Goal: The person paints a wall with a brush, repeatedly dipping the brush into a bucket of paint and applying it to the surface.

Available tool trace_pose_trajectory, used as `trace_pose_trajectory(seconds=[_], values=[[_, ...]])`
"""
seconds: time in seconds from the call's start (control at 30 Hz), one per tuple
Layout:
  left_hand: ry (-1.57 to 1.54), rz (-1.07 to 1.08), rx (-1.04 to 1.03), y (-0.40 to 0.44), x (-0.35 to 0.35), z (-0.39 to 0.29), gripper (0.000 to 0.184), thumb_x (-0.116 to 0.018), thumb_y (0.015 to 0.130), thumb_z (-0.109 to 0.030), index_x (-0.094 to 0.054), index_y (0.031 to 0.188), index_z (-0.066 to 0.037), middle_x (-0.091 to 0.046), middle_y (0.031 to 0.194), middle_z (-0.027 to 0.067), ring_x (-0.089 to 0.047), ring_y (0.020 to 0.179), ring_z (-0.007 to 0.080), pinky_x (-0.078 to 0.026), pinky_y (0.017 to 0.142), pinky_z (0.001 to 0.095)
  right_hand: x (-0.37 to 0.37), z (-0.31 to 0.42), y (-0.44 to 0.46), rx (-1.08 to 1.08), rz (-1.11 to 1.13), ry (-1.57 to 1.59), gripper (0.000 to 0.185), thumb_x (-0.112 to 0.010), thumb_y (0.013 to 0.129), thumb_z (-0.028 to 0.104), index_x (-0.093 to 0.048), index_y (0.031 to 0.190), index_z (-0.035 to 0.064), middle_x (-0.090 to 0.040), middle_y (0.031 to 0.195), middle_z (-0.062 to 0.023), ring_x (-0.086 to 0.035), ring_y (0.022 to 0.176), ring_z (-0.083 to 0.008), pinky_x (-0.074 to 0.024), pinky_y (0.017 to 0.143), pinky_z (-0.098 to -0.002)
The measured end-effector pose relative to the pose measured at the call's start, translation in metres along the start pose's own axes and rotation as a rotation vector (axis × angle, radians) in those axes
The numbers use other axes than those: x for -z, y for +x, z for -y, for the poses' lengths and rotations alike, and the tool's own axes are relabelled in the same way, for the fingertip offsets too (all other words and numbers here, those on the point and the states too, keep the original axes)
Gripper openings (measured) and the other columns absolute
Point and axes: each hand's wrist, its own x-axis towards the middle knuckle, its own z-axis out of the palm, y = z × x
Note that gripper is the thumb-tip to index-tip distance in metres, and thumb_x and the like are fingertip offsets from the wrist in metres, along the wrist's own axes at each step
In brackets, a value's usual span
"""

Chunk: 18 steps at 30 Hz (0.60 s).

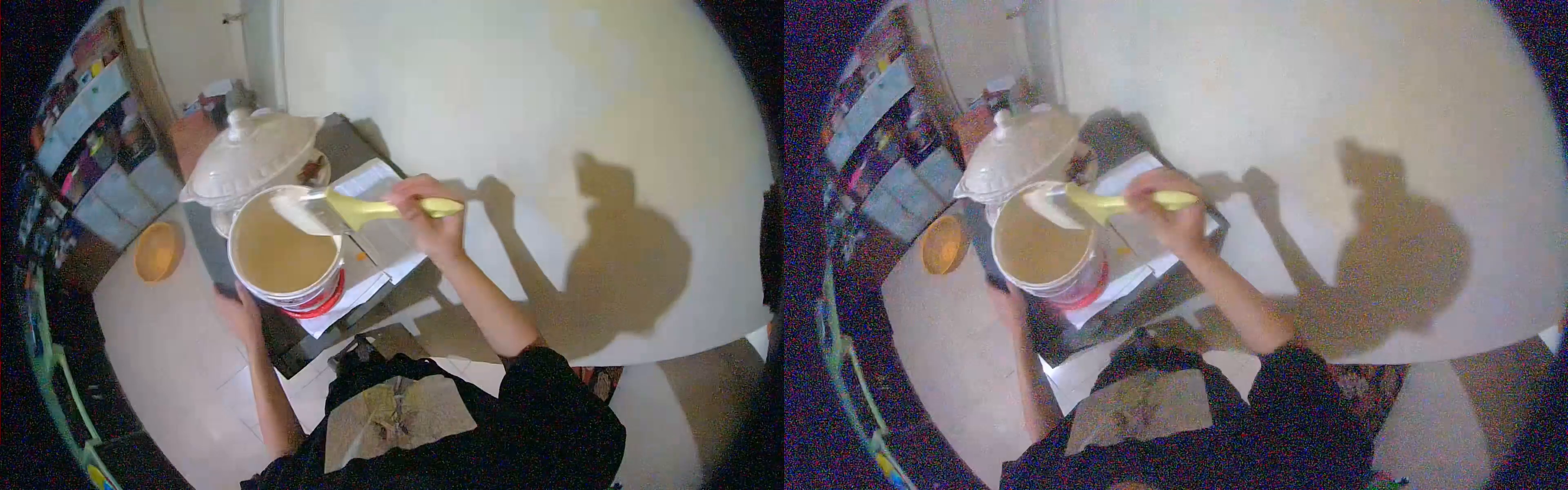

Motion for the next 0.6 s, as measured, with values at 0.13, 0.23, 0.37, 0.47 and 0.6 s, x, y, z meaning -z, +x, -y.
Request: trace_pose_trajectory(seconds=[0.13,0.23,0.37,0.47,0.6], values=[[0.028,-0.001,-0.001,-0.001,0.002,-0.002,0.064,-0.053,0.089,-0.036,-0.034,0.131,0.008,-0.042,0.131,0.0275,-0.042,0.122,0.0383,-0.033,0.102,0.0411,0.004,0.012,-0.001,-0.121,-0.009,0.005,0.018,-0.063,0.087,0.018,-0.064,0.082,0.0009,-0.063,0.083,-0.0093,-0.059,0.079,-0.0165,-0.0482,0.073,-0.0307],[0.068,-0.041,-0.014,0.002,-0.004,0.005,0.063,-0.053,0.089,-0.036,-0.035,0.132,0.006,-0.044,0.129,0.0270,-0.043,0.120,0.0391,-0.033,0.102,0.0411,-0.003,0.014,-0.003,-0.202,-0.046,-0.054,0.022,-0.060,0.089,0.022,-0.063,0.083,0.0006,-0.063,0.084,-0.0097,-0.059,0.079,-0.0157,-0.0482,0.074,-0.0303],[0.009,-0.064,0.021,0.000,-0.009,0.011,0.061,-0.055,0.087,-0.032,-0.037,0.129,0.007,-0.047,0.126,0.0275,-0.045,0.119,0.0391,-0.035,0.100,0.0414,-0.015,0.007,-0.006,-0.448,-0.232,0.146,0.029,-0.058,0.091,0.028,-0.060,0.083,0.0008,-0.063,0.084,-0.0099,-0.062,0.079,-0.0175,-0.0546,0.069,-0.0301],[-0.070,-0.001,-0.024,0.003,0.000,0.003,0.060,-0.055,0.087,-0.032,-0.038,0.129,0.007,-0.047,0.126,0.0280,-0.044,0.119,0.0399,-0.034,0.100,0.0416,-0.033,-0.002,-0.009,-0.770,-0.487,0.437,0.032,-0.056,0.090,0.034,-0.058,0.084,0.0026,-0.061,0.082,-0.0084,-0.064,0.076,-0.0172,-0.0583,0.059,-0.0301],[0.043,-0.033,-0.051,-0.001,0.004,-0.006,0.059,-0.054,0.089,-0.031,-0.037,0.129,0.008,-0.043,0.130,0.0285,-0.042,0.120,0.0404,-0.033,0.102,0.0421,-0.044,-0.014,-0.018,-0.942,-0.559,0.654,0.033,-0.057,0.089,0.038,-0.056,0.085,0.0057,-0.061,0.084,-0.0082,-0.063,0.076,-0.0178,-0.0576,0.063,-0.0303]])
